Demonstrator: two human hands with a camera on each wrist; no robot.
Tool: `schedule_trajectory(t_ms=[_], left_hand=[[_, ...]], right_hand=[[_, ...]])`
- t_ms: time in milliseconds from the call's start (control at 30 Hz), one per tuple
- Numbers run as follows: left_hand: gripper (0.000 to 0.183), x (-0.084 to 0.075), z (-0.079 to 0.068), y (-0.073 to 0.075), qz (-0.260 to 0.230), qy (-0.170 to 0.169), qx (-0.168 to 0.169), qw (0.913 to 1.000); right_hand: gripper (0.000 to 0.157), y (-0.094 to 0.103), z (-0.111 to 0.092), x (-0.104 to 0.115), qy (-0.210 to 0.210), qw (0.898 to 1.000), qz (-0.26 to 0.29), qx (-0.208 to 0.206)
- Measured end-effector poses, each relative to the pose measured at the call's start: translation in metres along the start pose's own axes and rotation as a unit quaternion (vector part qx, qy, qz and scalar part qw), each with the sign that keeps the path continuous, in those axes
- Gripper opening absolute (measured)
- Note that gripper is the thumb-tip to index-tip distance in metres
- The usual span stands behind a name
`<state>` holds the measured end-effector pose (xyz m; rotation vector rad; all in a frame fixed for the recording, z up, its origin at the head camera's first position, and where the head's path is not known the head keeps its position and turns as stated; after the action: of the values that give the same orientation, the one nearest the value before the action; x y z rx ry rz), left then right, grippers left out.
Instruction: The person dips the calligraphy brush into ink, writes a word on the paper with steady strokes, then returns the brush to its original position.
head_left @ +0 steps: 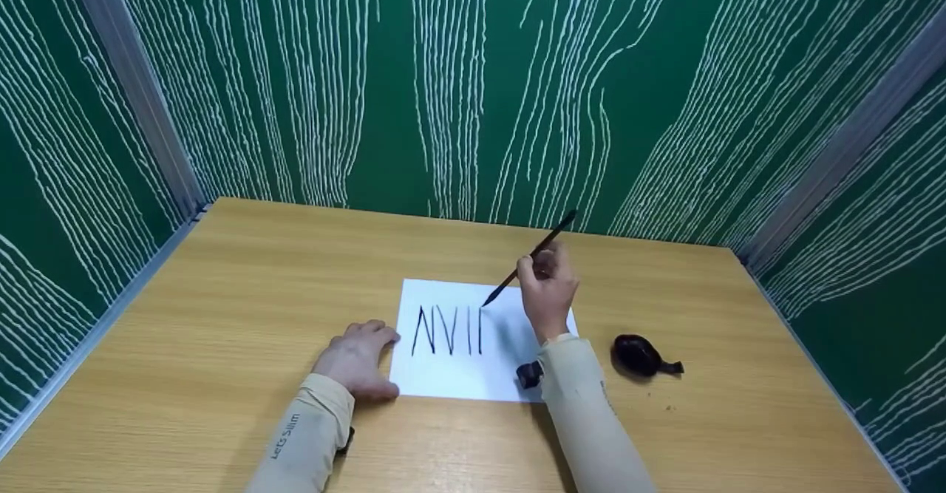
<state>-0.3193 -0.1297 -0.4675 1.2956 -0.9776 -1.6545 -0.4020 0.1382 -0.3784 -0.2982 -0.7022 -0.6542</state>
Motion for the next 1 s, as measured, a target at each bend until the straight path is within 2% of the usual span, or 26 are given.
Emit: schedule_trajectory(t_ms=[200, 500, 800, 1000], left_hand=[[0.075, 0.001, 0.000, 0.000, 0.003, 0.002, 0.000, 1.0000], [0.076, 0.002, 0.001, -0.001, 0.004, 0.007, 0.006, 0.9999], [0.075, 0.002, 0.001, -0.002, -0.005, 0.005, 0.011, 0.9999], [0.076, 0.002, 0.001, -0.003, -0.002, 0.012, 0.019, 0.9998]], right_hand=[[0.013, 0.004, -0.001, 0.021, -0.009, 1.000, -0.018, 0.004], [0.014, 0.003, -0.001, 0.019, -0.015, 1.000, -0.022, 0.012], [0.012, 0.007, 0.000, 0.018, -0.018, 1.000, -0.025, 0.000], [0.010, 0.001, -0.001, -0.012, -0.028, 0.999, -0.037, 0.011]])
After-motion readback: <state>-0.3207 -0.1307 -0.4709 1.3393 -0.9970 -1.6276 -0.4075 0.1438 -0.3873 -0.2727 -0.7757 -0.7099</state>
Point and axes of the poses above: each hand's wrist, its own z-axis towards the middle knuckle, its own y-axis out of the back of the hand, x = y × z, the point moved 9 cm from there along z, towards the middle knuckle, and after that the axes turned 15 degrees about -x, right-handed, at the moved point
